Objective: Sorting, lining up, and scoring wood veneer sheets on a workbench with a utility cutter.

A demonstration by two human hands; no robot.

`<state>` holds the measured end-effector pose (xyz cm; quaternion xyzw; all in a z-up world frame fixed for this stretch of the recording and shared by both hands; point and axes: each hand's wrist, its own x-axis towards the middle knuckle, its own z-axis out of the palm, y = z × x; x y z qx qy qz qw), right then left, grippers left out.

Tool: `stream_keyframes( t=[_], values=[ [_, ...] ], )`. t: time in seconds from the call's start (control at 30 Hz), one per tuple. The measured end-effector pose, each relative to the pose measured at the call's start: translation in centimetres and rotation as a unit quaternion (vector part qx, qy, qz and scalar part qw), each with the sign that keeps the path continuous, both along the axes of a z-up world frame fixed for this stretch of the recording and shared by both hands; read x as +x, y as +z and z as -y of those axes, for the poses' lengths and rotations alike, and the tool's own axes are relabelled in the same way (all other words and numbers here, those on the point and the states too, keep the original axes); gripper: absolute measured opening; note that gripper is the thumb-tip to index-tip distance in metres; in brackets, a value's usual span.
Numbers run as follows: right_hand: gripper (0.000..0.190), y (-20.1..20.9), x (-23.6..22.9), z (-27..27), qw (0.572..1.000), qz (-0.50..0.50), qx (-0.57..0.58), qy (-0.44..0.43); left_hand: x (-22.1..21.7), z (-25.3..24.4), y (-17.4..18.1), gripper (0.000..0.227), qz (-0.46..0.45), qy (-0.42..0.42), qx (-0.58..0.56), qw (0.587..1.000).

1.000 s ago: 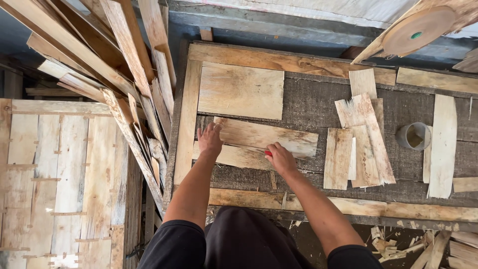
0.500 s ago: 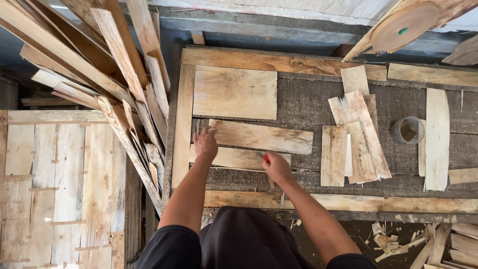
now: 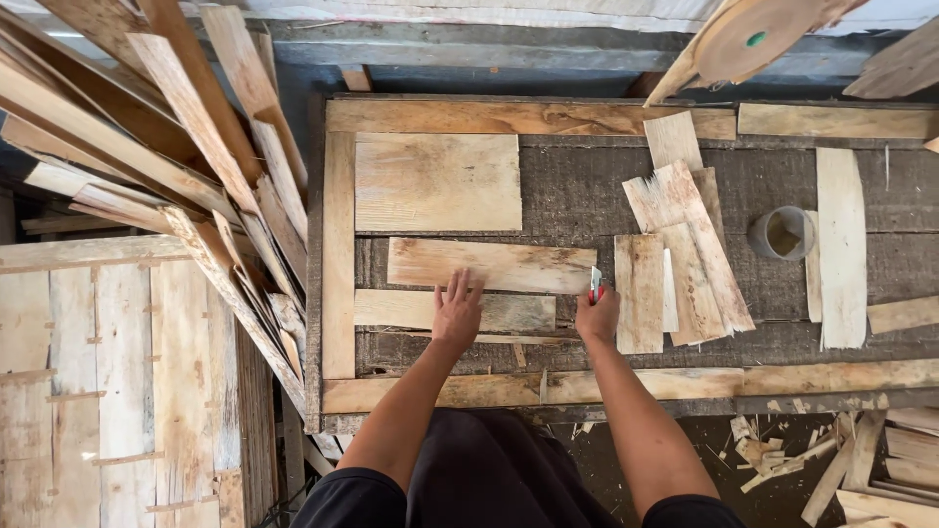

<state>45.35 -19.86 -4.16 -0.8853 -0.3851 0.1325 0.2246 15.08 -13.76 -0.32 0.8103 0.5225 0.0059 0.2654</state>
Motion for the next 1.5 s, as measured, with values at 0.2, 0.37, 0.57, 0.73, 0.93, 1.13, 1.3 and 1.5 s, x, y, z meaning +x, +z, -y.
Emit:
stream_keyframes(
  t=[0.2, 0.37, 0.57, 0.73, 0.93, 1.13, 1.3, 1.5],
  values=[
    [0.056, 0.2, 0.5, 0.4, 0.986, 0.042, 0.147, 0.068, 2.8, 1.3, -0.3, 0.061, 0.018, -0.004, -0.002, 1.000],
    [0.050, -2.2, 0.4, -0.1, 0.993, -0.031, 0.087, 0.073, 3.5, 1.5, -0.3, 0.060, 0.004, -0.006, -0.008, 1.000],
    [0.037, 4.6, -0.7, -0.5, 0.978, -0.206, 0.021, 0.009, 4.3, 1.8, -0.3, 0.060, -0.003, -0.021, -0.024, 0.999],
    [0.048, 3.5, 2.9, 0.2, 0.979, -0.128, -0.118, 0.102, 6.2, 1.9, 0.5, 0.058, -0.010, -0.025, -0.025, 0.999],
    [0.034, 4.3, 4.9, -1.3, 0.928, -0.194, -0.177, 0.265, 8.3, 1.4, 0.9, 0.061, -0.018, -0.022, -0.019, 0.999],
    [0.027, 9.9, 3.0, -3.7, 0.907, -0.101, -0.186, 0.365, 8.9, 1.3, 2.1, 0.066, -0.069, -0.031, -0.058, 0.995],
    [0.024, 11.1, 2.1, -5.2, 0.893, -0.050, -0.260, 0.364, 9.2, 1.2, 2.5, 0.072, -0.094, -0.034, -0.061, 0.993],
    [0.026, 9.3, 2.0, -5.7, 0.887, -0.056, -0.265, 0.375, 9.3, 1.4, 2.0, 0.072, -0.102, -0.038, -0.052, 0.993]
  ],
)
